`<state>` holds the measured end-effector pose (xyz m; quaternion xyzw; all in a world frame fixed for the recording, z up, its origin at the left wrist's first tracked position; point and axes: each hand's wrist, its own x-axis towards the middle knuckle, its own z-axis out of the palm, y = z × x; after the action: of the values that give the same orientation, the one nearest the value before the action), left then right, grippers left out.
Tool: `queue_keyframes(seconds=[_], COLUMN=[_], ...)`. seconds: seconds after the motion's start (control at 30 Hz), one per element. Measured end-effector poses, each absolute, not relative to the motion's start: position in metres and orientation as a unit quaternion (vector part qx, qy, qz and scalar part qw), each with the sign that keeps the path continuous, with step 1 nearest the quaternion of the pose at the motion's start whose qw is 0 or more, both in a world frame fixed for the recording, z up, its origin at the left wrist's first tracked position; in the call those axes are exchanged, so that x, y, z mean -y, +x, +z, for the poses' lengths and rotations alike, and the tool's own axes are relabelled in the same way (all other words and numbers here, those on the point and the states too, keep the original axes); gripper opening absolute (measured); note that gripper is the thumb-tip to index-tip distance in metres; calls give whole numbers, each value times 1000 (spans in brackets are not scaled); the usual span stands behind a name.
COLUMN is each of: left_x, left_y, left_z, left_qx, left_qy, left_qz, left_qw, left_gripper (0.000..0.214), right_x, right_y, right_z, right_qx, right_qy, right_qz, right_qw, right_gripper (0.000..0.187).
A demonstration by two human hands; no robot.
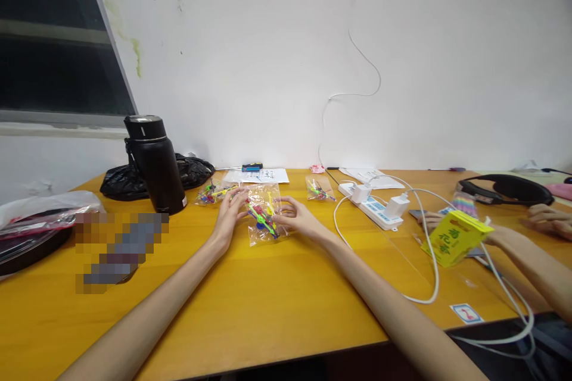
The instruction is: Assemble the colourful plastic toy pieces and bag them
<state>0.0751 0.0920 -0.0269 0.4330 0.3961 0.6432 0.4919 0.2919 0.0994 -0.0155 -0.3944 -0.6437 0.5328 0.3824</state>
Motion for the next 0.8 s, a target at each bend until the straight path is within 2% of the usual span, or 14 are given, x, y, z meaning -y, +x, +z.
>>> queue_keyframes(seconds=[0.23, 0.43, 0.63, 0.8], left_x=[-92, -89, -87, -90], left_y=[75, 77, 78, 78], left_z=[-29, -26, -26, -29], left_qx=[-363, -367, -369, -368], left_qy=[416, 422, 425, 432], left_qz=[644, 633, 623, 621], left_qw=[530, 535, 543, 540], left_gripper=[34, 35, 37, 37], right_x=[-110, -128, -145, -151], right_y=[302, 319, 342, 354], right_z=[-14, -12, -15, -21], right_qx=[619, 547, 494, 484], right_qy=[-399, -469, -482, -494], right_qz=[515, 458, 355, 313], right_qw=[439, 521, 630, 651], right_gripper=[56, 47, 56, 60])
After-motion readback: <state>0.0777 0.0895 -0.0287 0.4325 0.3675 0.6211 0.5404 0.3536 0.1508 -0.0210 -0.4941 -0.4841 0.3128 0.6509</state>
